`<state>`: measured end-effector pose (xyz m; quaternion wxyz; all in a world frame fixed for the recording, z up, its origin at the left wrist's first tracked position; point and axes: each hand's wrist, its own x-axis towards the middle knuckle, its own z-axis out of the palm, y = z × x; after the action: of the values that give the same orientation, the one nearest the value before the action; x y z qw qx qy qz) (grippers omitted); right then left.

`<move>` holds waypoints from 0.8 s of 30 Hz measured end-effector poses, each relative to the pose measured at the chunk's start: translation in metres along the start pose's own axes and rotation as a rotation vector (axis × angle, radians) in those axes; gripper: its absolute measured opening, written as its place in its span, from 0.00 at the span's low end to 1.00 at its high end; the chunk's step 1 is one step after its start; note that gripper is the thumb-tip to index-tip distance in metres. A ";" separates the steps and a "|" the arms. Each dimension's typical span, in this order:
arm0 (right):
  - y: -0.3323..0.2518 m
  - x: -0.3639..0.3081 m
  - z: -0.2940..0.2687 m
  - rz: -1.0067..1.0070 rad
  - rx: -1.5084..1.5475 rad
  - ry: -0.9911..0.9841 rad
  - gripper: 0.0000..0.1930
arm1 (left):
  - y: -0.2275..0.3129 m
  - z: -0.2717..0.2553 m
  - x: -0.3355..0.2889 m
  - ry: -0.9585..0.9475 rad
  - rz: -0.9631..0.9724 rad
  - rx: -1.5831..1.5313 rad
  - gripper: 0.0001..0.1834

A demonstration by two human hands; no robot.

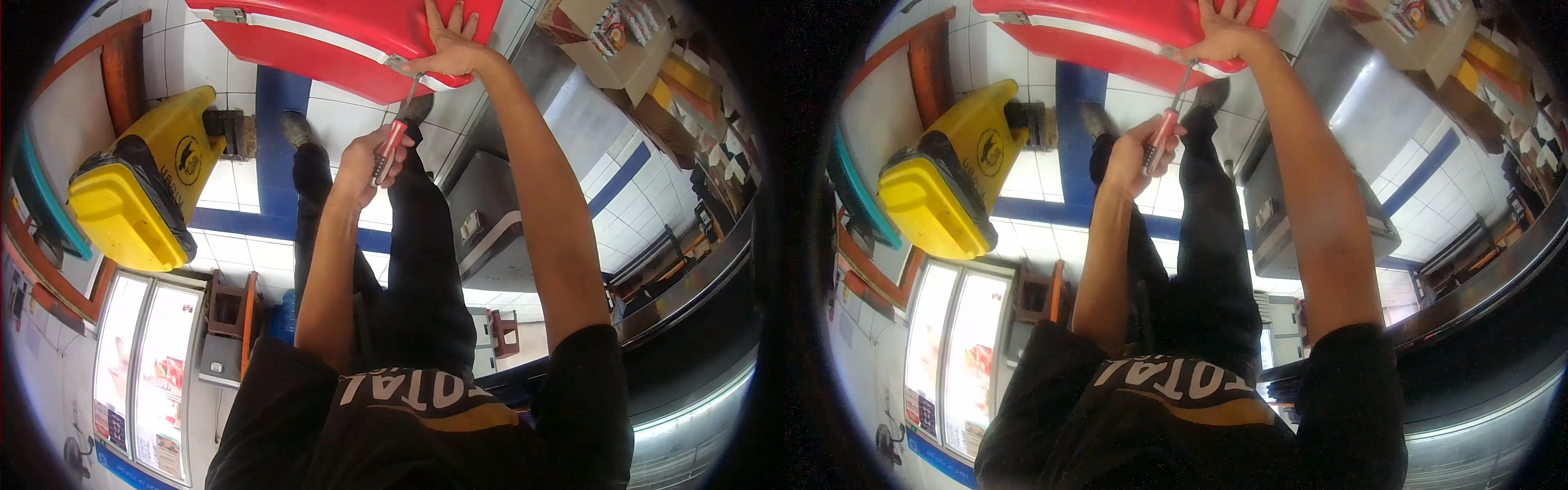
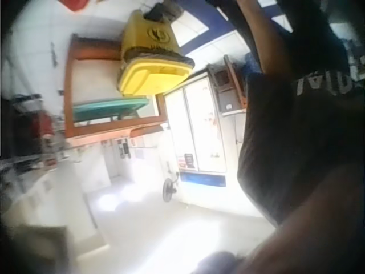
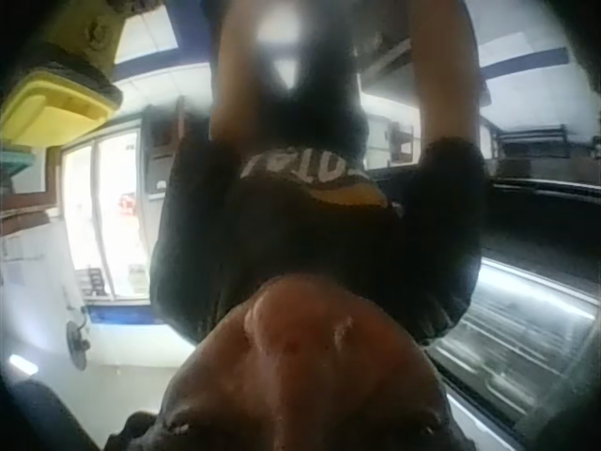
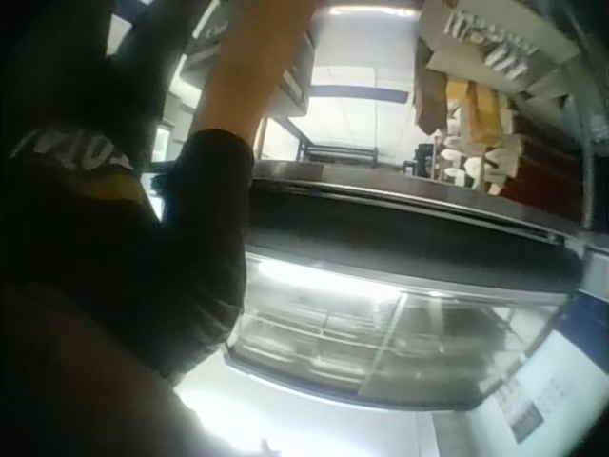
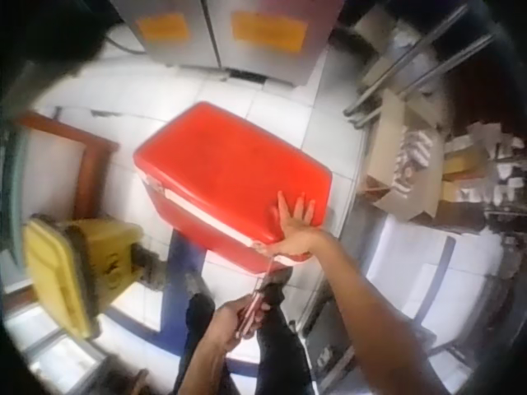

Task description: The person uses a screwdriver to tighten or loosen screws on the metal hinges of a red cooler while holding the cooler between their legs.

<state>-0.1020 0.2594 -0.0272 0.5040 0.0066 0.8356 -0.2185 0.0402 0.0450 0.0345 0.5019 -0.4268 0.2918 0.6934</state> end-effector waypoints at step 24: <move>-0.011 -0.006 0.000 0.046 -0.014 -0.008 0.77 | -0.041 0.035 0.003 0.653 0.853 0.964 0.16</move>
<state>-0.1018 0.2508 -0.0180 0.5123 0.0214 0.8347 -0.2011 0.0675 0.0891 0.0489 0.2073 -0.1921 0.8417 0.4601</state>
